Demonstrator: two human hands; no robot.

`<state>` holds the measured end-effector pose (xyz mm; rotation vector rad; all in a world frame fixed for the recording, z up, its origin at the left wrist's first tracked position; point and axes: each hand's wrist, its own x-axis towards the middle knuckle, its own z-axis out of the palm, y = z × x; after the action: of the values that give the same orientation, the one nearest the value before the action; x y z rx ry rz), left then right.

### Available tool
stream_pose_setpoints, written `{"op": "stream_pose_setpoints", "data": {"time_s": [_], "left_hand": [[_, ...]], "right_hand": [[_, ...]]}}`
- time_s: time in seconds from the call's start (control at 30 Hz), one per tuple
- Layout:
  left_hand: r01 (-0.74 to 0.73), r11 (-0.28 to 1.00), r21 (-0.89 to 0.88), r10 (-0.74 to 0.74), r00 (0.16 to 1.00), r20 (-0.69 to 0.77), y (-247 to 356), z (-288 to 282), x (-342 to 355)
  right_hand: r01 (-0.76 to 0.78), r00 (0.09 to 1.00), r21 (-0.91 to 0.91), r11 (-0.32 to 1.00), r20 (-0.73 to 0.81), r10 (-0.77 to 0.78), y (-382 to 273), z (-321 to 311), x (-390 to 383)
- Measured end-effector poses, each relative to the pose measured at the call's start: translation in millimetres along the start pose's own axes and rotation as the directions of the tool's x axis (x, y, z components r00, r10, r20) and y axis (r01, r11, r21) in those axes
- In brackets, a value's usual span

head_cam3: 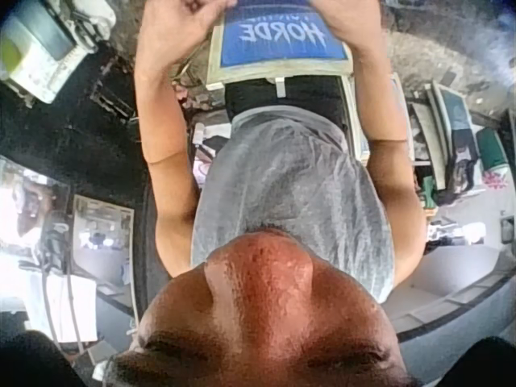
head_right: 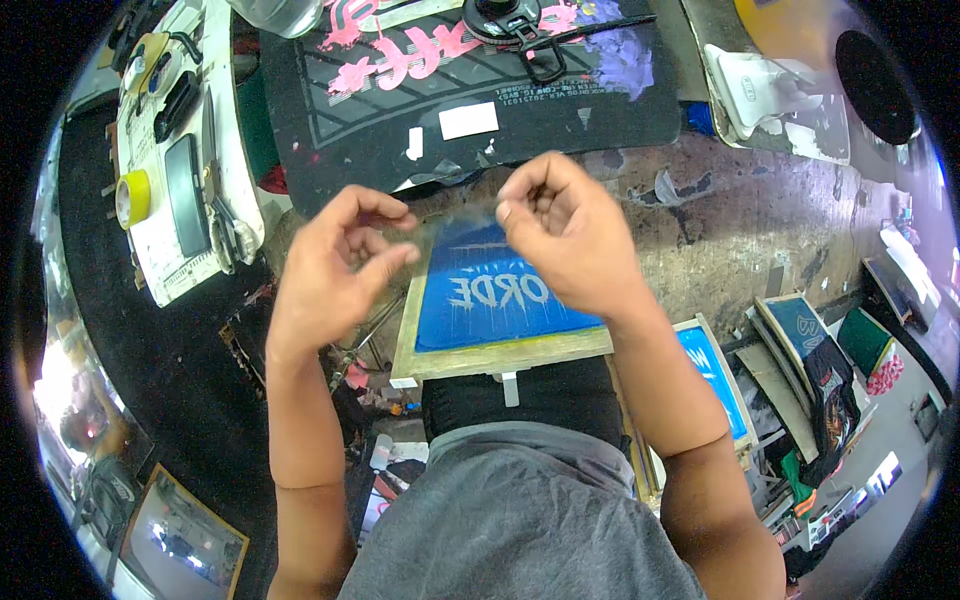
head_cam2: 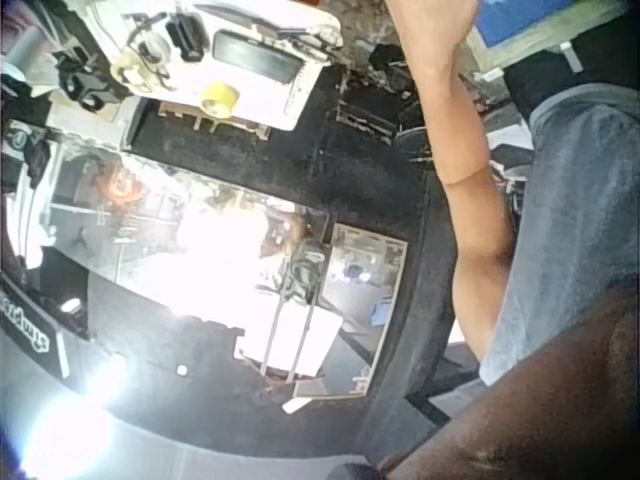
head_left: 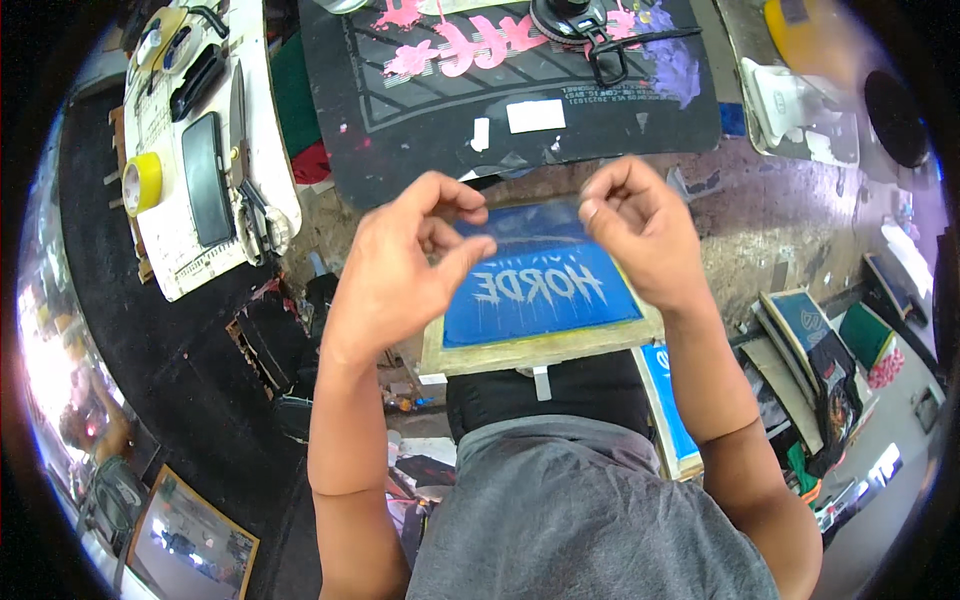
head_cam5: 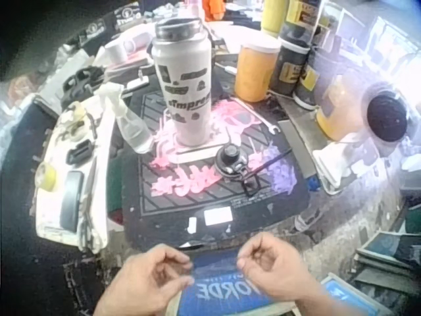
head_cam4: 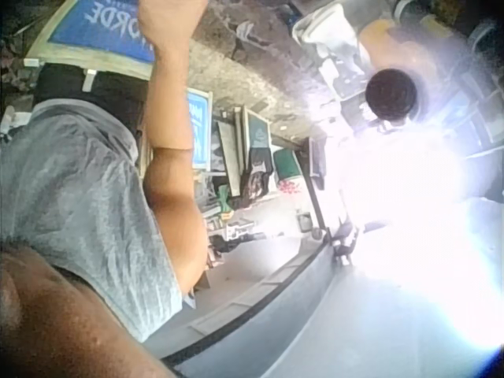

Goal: The person applies tape to the edges of a screen printing frame and then positions the frame onto a printing press over a black shirt.

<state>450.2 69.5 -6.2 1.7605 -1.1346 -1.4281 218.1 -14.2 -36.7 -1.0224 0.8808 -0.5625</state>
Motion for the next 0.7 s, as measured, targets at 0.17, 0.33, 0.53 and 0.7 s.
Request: {"op": "stream_pose_setpoints", "data": {"time_s": [0.17,0.33,0.53,0.7], "left_hand": [[-0.088,0.99,0.114,0.1,0.989,-0.106,9.4,-1.4,40.8],[-0.036,0.976,0.216,0.092,0.962,-0.256,15.2,4.2,74.0],[0.029,0.918,0.397,0.102,0.947,-0.305,18.7,5.2,92.3],[0.034,0.895,0.445,0.096,0.959,-0.267,22.2,0.6,98.5]], "right_hand": [[0.029,0.981,-0.127,0.992,-0.188,-0.053,-15.7,-6.9,29.6],[0.019,0.88,-0.459,0.888,-0.415,-0.233,-16.7,-2.9,60.2],[-0.071,0.841,-0.639,0.766,-0.451,-0.298,-16.6,0.3,69.4],[-0.138,0.861,-0.663,0.736,-0.447,-0.241,-21.0,-0.7,70.2]]}}
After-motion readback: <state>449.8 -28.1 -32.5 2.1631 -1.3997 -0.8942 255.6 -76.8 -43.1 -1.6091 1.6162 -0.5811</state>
